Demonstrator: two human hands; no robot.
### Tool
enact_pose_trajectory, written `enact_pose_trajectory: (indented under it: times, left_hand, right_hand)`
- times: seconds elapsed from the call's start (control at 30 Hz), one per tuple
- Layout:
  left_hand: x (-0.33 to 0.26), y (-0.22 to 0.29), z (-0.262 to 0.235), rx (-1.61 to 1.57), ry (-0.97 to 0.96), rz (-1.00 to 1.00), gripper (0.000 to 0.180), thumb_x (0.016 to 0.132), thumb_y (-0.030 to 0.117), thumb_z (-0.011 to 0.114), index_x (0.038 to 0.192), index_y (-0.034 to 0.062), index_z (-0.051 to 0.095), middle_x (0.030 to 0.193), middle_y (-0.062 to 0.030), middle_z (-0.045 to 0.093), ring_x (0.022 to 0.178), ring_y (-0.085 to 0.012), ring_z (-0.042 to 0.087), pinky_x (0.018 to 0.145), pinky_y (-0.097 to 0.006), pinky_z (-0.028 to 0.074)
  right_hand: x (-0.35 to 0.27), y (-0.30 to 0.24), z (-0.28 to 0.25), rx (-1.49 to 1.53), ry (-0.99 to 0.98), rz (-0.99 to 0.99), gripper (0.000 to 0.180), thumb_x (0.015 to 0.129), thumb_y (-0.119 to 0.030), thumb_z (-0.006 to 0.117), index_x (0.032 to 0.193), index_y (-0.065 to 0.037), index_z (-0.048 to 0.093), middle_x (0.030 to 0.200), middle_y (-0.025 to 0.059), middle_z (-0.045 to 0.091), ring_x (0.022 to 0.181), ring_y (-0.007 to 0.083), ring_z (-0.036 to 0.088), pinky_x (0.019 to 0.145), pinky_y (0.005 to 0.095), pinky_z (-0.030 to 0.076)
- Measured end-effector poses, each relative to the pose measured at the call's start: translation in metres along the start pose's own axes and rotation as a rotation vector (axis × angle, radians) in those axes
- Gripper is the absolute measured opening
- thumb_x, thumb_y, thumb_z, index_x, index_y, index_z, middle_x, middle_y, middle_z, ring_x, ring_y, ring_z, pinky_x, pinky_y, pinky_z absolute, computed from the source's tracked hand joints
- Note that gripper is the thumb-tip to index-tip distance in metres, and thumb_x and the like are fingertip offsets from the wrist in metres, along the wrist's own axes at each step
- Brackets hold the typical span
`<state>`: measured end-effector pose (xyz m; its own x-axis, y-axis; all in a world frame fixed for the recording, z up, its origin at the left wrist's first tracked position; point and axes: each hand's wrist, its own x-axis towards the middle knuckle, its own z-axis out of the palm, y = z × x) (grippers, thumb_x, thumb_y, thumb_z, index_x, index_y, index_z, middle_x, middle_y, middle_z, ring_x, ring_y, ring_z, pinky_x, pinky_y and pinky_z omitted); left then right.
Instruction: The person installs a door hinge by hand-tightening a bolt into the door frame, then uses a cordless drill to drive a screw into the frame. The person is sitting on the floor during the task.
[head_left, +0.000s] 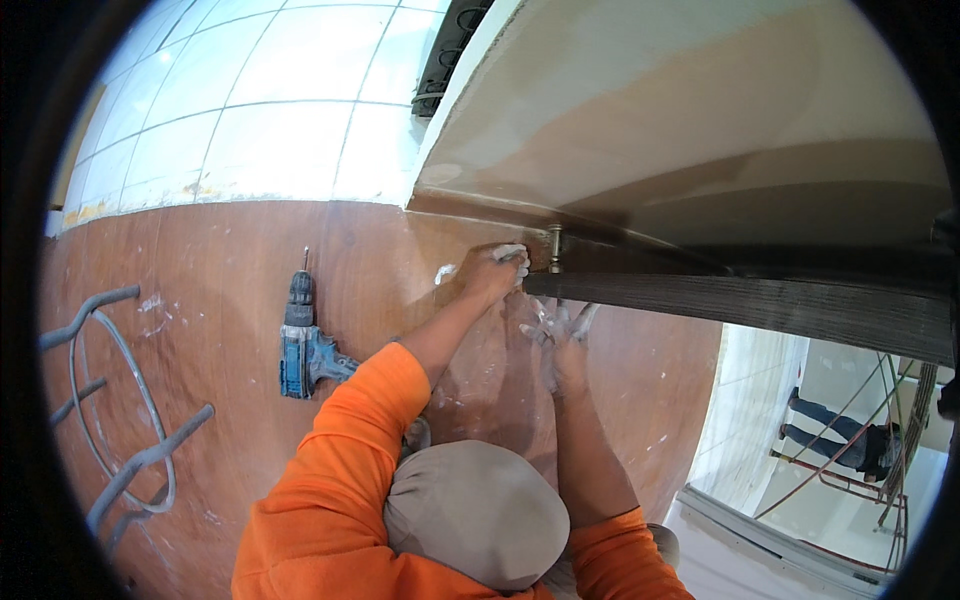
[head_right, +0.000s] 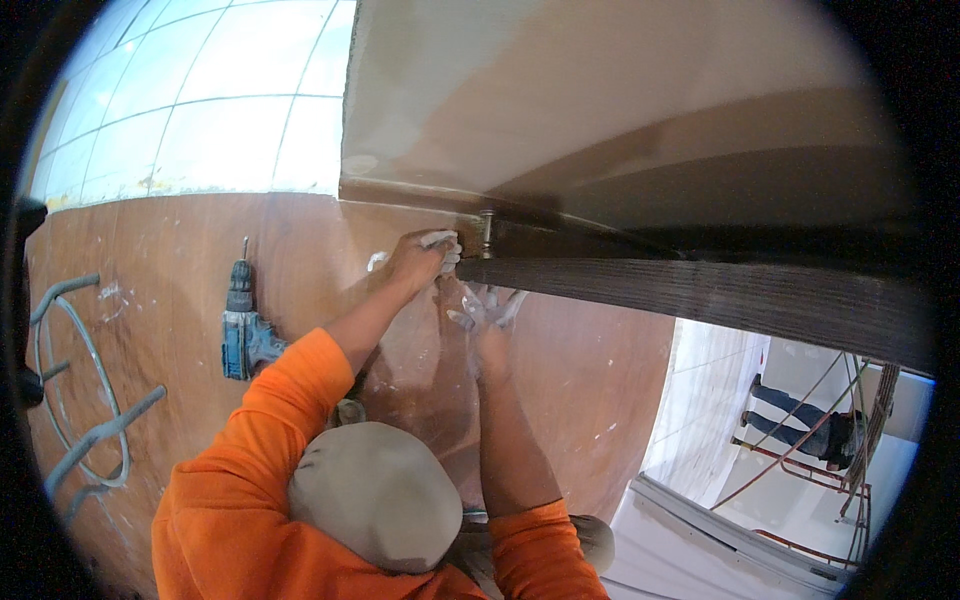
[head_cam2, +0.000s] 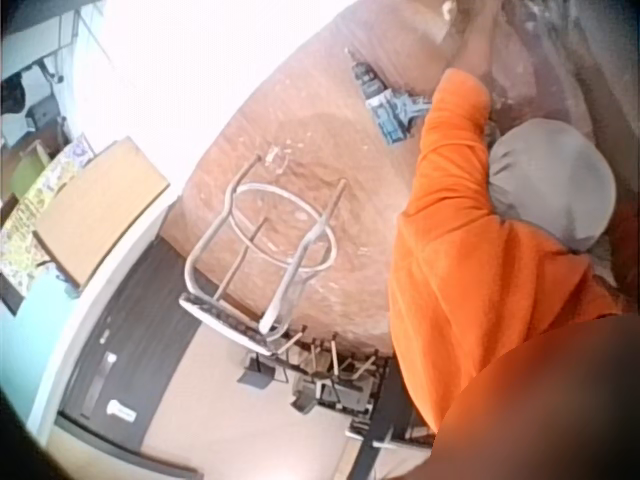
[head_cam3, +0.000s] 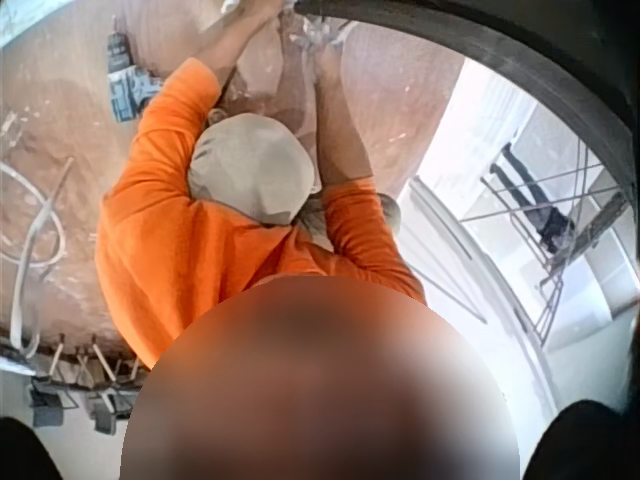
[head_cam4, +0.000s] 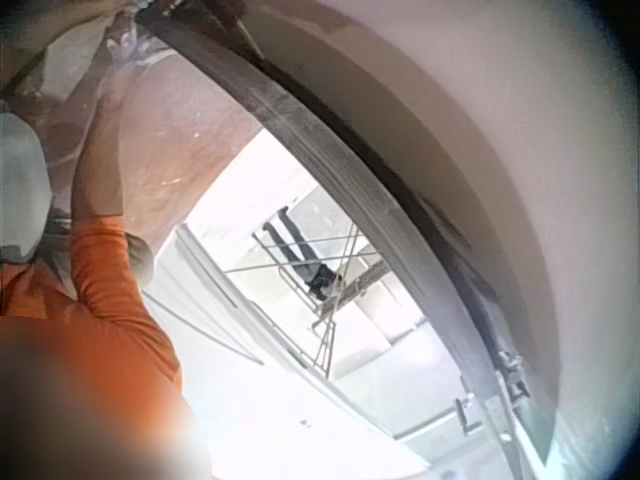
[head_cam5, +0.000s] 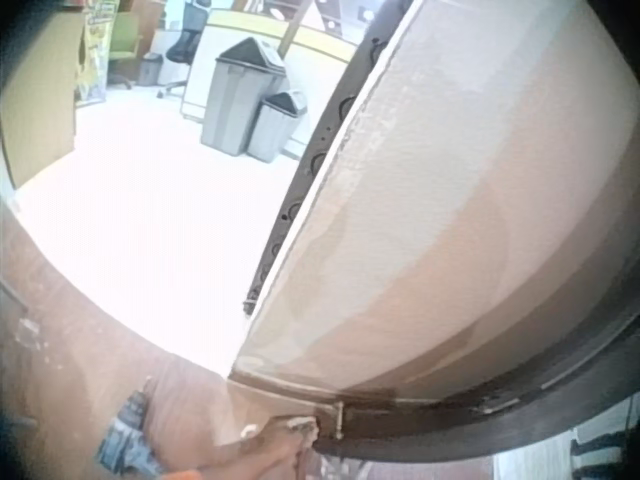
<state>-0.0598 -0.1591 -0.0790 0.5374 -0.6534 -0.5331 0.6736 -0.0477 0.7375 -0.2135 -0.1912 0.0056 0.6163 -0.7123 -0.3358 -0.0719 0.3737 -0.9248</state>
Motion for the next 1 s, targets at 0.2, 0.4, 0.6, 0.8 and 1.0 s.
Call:
enact_pose_trajectory:
  times: [0.2,0.4,0.6,0.8,1.0]
  left_hand:
    - [-0.009,0.041,0.002,0.528,0.006,0.163,0.036,0.092,0.032,0.066,0.115,0.0047,0.07,0.112,-0.0171,0.071,0.101,-0.029,0.067,0.088,-0.038,0.051]
    - [0.042,0.021,0.014,0.962,-0.196,0.006,0.041,0.092,0.037,0.061,0.115,0.0045,0.069,0.116,-0.0231,0.068,0.105,-0.0342,0.066,0.091,-0.041,0.049]
    - [0.041,0.023,0.01,0.709,-0.272,-0.028,0.041,0.09,0.029,0.06,0.111,-0.0051,0.067,0.107,-0.026,0.069,0.098,-0.0337,0.066,0.086,-0.041,0.05]
    - [0.03,0.027,0.004,0.471,-0.299,0.012,0.036,0.089,0.021,0.062,0.112,-0.0061,0.067,0.101,-0.018,0.071,0.089,-0.0274,0.064,0.081,-0.039,0.05]
    - [0.05,0.006,0.0,0.583,-0.248,-0.041,0.038,0.087,0.024,0.067,0.113,-0.0038,0.068,0.1,-0.0168,0.071,0.09,-0.0261,0.064,0.085,-0.037,0.049]
  right_hand:
    - [-0.003,0.001,0.0,-0.039,0.083,0.093,0.101,0.096,-0.001,0.051,0.152,-0.028,-0.028,0.162,0.0248,0.011,0.129,0.0369,0.052,0.082,0.0413,0.057]
    - [-0.002,-0.002,-0.003,-0.03,-0.016,0.05,0.104,0.093,0.001,0.053,0.152,-0.026,-0.028,0.162,0.026,0.01,0.129,0.0379,0.052,0.08,0.0391,0.057]
    - [-0.004,0.0,-0.004,-0.051,0.019,0.044,0.098,0.094,0.003,0.053,0.154,-0.022,-0.021,0.16,0.0272,0.015,0.126,0.0367,0.054,0.076,0.0346,0.059]
    - [-0.002,0.004,-0.01,-0.053,-0.017,0.046,0.106,0.092,0.003,0.054,0.151,-0.022,-0.029,0.161,0.0277,0.01,0.128,0.0381,0.052,0.079,0.037,0.057]
    - [-0.005,0.005,-0.011,-0.024,0.02,0.04,0.098,0.093,0.002,0.055,0.155,-0.019,-0.017,0.16,0.0261,0.016,0.127,0.0351,0.054,0.078,0.0354,0.058]
